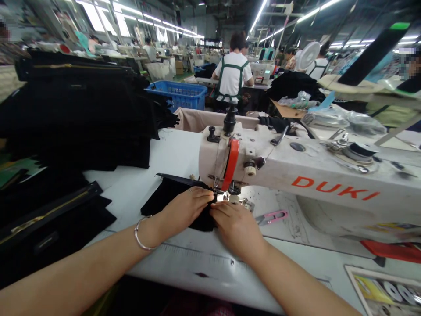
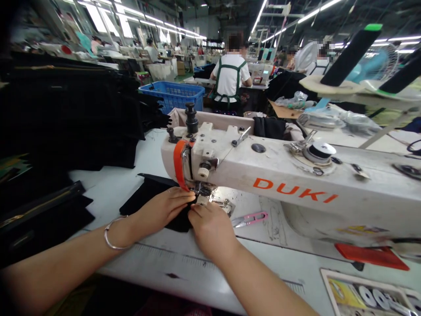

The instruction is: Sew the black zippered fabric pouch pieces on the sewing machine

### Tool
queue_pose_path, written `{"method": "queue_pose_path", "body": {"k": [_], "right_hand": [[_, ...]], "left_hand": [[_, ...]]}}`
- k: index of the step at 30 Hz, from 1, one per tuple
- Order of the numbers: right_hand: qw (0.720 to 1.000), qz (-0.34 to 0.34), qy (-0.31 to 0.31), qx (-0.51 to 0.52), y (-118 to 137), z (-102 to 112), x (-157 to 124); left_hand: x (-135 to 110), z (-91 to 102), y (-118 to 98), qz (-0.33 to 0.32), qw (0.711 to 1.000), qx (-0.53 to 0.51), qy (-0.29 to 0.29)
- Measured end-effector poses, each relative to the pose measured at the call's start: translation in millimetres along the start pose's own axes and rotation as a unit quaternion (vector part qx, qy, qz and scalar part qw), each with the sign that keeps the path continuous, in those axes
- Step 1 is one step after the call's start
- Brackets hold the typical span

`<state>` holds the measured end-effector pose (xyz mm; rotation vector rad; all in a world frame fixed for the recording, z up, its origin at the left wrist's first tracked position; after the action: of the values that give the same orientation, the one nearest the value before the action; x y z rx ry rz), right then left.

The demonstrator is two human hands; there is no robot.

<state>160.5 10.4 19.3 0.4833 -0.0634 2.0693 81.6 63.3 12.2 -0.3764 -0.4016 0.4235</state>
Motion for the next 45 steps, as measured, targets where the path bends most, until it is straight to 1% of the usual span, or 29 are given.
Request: {"method": "queue_pose_path", "body": {"k": [3, 8, 11, 17, 21, 26, 29, 32, 34, 36, 38, 40, 42, 43, 44, 45], "right_hand": [[1.000, 0.010, -0.014, 0.000, 3.1, 1.3, 1.2], [1.000, 0.026, -0.015, -0.005, 9.4, -0.6, 5.4], [1.000, 0.023, -0.018, -0.003, 8.5, -0.3, 5.1], [1.000, 0.028, -0.002, 0.008, 5.1, 0.6, 4.6], [1.000, 0.011, 0.008, 0.007, 1.3, 0.3, 5.0], [0.999, 0.015, 0.024, 0.024, 4.1, -5.5, 4.7], [0.998, 0.014, 0.053, 0.030, 2.1, 2.8, 4.1], [0.991, 0.017, 0.120, 0.049, -4.0, 21.1, -5.1], [0.987, 0.004, 0.150, 0.056, -13.9, 34.2, -14.4], [0.986, -0.018, 0.157, 0.057, -27.2, 39.8, -20.6], [0.988, -0.052, 0.137, 0.054, -42.2, 36.2, -20.2], [0.990, -0.106, 0.080, 0.037, -58.3, 29.9, -15.3], [0.989, -0.145, 0.017, 0.008, -66.3, 25.0, -11.3], [0.990, -0.142, -0.007, -0.002, -63.9, 23.4, -10.0], [0.993, -0.117, -0.022, 0.000, -56.6, 21.9, -9.0], [0.997, -0.076, -0.026, 0.015, -45.5, 20.2, -8.9]], "left_hand": [[1.0, 1.7, 4.3, 0.005, 1.000, -0.008, 0.008], [3.6, 5.9, 10.8, 0.002, 0.999, -0.031, 0.030], [3.8, 7.7, 6.5, -0.003, 0.999, -0.031, 0.027], [6.5, 10.3, -5.5, -0.006, 0.999, -0.032, 0.013], [8.5, 8.7, -3.7, -0.005, 1.000, -0.028, 0.013], [6.5, 7.8, -2.1, 0.008, 0.999, -0.027, 0.020], [-1.6, 7.9, -3.0, 0.016, 0.999, -0.029, 0.032], [-14.6, 6.9, -7.4, 0.005, 0.999, -0.027, 0.036], [-22.0, 6.8, -12.8, -0.010, 0.999, -0.018, 0.029], [-26.0, 6.9, -16.4, -0.010, 1.000, -0.014, 0.026], [-26.8, 8.0, -17.4, 0.004, 1.000, -0.019, 0.023], [-26.4, 9.4, -16.9, 0.020, 0.999, -0.026, 0.015], [-26.7, 9.5, -16.4, 0.027, 0.999, -0.022, 0.007], [-27.3, 9.7, -16.6, 0.026, 1.000, -0.015, 0.001], [-28.1, 10.4, -16.9, 0.023, 1.000, -0.008, -0.009], [-29.1, 12.4, -17.1, 0.021, 0.999, -0.003, -0.024]]}}
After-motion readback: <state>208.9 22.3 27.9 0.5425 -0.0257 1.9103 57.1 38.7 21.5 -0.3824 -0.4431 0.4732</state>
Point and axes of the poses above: each hand's wrist, its own x-axis towards the middle knuckle, its own z-axis out of the back of the hand, y = z × x, the point moved 9 cm from there along x, towards the middle knuckle, and after that the axes turned 5 degrees about -x, right-handed, at the moved point
